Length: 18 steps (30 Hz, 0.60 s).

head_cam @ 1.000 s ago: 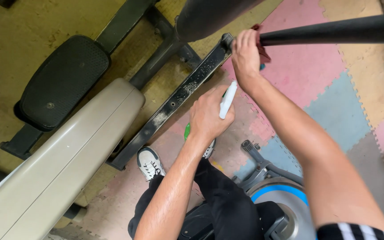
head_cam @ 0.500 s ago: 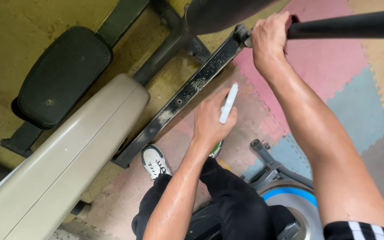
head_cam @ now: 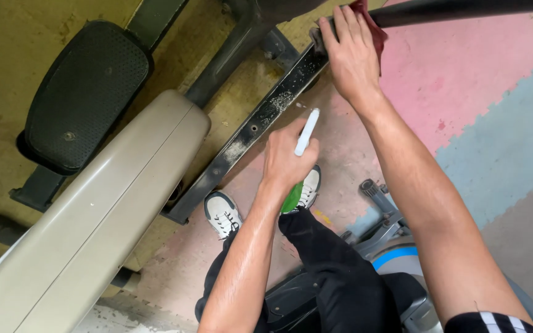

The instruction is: Wiping down an elliptical machine with a spray bottle and a cloth.

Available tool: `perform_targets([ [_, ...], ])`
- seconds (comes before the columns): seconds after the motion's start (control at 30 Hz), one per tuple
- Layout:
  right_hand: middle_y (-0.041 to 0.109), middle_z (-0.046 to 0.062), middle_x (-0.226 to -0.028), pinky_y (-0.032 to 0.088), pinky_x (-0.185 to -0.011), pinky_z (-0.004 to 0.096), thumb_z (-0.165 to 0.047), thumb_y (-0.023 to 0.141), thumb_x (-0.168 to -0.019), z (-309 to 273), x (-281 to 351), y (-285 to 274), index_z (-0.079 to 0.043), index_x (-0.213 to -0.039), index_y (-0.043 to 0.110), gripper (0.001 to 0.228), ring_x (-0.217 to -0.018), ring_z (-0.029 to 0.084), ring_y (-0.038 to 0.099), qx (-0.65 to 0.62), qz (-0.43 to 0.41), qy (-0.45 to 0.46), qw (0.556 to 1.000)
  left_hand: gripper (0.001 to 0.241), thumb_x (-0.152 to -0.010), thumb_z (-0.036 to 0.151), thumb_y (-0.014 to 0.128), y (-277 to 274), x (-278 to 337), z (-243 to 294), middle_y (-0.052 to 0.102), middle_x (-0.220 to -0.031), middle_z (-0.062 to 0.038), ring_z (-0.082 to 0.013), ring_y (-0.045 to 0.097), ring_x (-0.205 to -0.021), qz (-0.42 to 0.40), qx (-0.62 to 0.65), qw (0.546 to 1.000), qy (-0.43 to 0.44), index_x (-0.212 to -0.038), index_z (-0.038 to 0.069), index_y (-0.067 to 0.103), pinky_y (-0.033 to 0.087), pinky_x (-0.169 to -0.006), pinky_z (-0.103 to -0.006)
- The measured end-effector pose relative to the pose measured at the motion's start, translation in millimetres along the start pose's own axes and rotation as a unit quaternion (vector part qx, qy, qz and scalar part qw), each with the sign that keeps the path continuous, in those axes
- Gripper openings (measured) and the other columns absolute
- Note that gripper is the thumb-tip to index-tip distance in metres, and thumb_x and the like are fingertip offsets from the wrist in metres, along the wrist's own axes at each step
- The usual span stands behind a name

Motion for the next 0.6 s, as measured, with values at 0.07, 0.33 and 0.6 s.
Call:
perform_targets([
  [0.07,0.048,0.026,-0.159,0.03,-0.127,0.05,0.008,0.06,-0.093,-8,17,-6,0.0,-0.155,0.047,0.063,-0.151,0.04,0.042,-0.041,0.012,0.032,0.999,0.042,-0.077,0.019,0.061,3,6,-9,0.073,-0.094,-0.024,-0.0423,0.073,-0.086,0.024,0.012,0.997,0.066,-0.116,0.004,0.072,0.058,-0.081,-0.046],
  [0.33,0.045,0.019,-0.164,0.028,-0.132,0.051,0.02,0.049,-0.085,-12,41,54,0.0,-0.157,0.042,0.075,-0.156,0.036,0.037,-0.246,0.054,0.166,0.953,0.056,-0.075,0.018,0.059,-13,16,12,0.074,-0.087,-0.025,-0.038,0.076,-0.08,0.009,0.0,0.999,-0.048,-0.129,0.01,0.07,0.058,-0.081,-0.0425],
  [0.6,-0.003,0.015,-0.174,0.014,-0.132,0.059,-0.009,0.064,-0.104,-106,26,105,-0.009,-0.171,0.022,0.079,-0.161,0.037,0.002,-0.254,0.028,0.285,0.924,0.045,-0.081,0.014,0.062,-13,24,-9,0.074,-0.117,-0.024,-0.0418,0.071,-0.108,0.049,-0.015,0.995,0.081,-0.123,0.003,0.071,0.056,-0.094,-0.0444],
])
Point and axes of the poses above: each hand's wrist, its own x-axis away from the middle knuckle, its own y-axis out of the palm, z = x × y, the point moved 3 cm from there along -x, towards the middle knuckle
